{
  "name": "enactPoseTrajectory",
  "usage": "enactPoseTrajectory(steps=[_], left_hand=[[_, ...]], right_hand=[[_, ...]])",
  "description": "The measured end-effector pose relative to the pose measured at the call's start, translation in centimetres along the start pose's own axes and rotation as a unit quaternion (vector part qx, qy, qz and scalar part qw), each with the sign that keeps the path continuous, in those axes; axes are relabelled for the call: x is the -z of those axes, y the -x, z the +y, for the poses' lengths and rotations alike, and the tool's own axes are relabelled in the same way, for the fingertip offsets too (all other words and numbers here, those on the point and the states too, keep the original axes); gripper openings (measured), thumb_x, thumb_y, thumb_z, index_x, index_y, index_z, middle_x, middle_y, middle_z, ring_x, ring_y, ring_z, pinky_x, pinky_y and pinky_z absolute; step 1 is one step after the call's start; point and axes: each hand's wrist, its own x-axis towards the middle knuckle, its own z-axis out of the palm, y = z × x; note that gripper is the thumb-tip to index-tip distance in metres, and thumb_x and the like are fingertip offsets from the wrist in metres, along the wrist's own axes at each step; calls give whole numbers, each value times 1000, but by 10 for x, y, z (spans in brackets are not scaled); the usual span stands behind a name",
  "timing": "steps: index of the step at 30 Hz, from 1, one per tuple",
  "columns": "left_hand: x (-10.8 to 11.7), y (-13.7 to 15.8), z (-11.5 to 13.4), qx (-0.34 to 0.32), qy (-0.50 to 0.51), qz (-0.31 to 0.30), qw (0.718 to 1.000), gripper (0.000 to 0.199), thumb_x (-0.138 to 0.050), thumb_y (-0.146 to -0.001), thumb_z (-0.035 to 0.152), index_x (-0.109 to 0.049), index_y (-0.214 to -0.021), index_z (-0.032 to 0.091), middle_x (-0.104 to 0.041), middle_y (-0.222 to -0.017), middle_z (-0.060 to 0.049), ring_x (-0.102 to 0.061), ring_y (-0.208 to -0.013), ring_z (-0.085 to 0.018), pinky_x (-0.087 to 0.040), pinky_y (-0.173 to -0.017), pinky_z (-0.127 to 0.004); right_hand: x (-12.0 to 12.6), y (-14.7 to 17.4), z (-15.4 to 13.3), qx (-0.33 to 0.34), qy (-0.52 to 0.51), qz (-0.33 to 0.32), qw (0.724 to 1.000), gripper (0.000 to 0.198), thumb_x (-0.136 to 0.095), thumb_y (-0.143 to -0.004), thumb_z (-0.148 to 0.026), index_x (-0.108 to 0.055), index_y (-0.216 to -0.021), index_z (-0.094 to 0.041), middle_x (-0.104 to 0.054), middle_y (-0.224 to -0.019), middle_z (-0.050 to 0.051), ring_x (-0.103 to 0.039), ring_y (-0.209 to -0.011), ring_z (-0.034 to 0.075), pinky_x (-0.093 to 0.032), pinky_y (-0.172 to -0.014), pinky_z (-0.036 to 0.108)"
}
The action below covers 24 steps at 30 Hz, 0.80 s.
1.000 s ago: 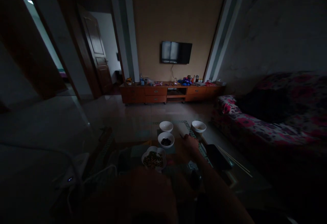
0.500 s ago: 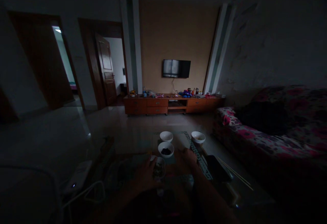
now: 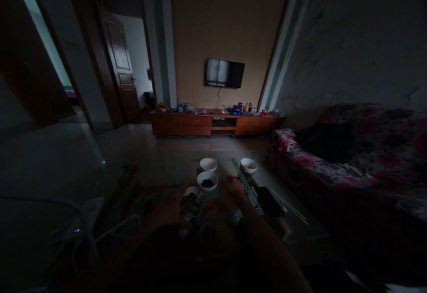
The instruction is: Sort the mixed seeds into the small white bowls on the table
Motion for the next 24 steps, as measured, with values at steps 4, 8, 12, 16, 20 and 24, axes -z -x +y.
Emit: enactPoseTrajectory(steps=[4,8,12,16,20,24], left_hand=[[5,4,-26,-25,82,1,996,139,-93,-52,63,-25,-166,23,-31,-165,-6,-33,-150,-29,-30,-125,-37],[1,7,-52,-35,192,-23,980,134,-84,-60,60,-15,-165,15,-31,-165,-10,-34,-150,-26,-29,-124,-33],[-2,10,-67,10,164,-20,986,124,-61,-69,69,-16,-162,1,-34,-161,-19,-38,-147,-32,-32,-123,-44],[-7,11,-78,-21,150,13,988,96,-48,-86,69,-40,-156,4,-46,-154,-15,-45,-142,-30,-34,-122,-41],[-24,4,-98,-33,122,32,992,78,-39,-91,60,-60,-142,4,-57,-142,-16,-54,-132,-30,-39,-117,-41],[-33,-2,-112,-56,104,35,992,73,-40,-97,59,-61,-141,5,-57,-142,-15,-53,-133,-28,-38,-118,-40]], right_hand=[[7,-1,-13,64,-25,37,997,51,-39,-108,-42,-51,-154,-23,-58,-153,13,-62,-133,26,-49,-106,36],[10,1,-35,127,-40,60,989,58,-42,-106,-59,-48,-155,-28,-53,-157,10,-53,-141,28,-42,-114,40],[7,10,-61,168,-25,58,984,70,-54,-98,-68,-49,-155,-28,-50,-159,13,-50,-142,33,-41,-114,46],[0,18,-81,170,6,36,985,77,-60,-91,-74,-50,-154,-29,-51,-158,14,-53,-138,37,-42,-111,50],[-7,20,-88,181,22,25,983,74,-62,-89,-72,-57,-148,-28,-55,-153,14,-54,-135,38,-46,-107,50],[-11,19,-89,184,7,25,983,74,-68,-87,-65,-55,-149,-26,-53,-155,14,-54,-134,37,-47,-107,48]])
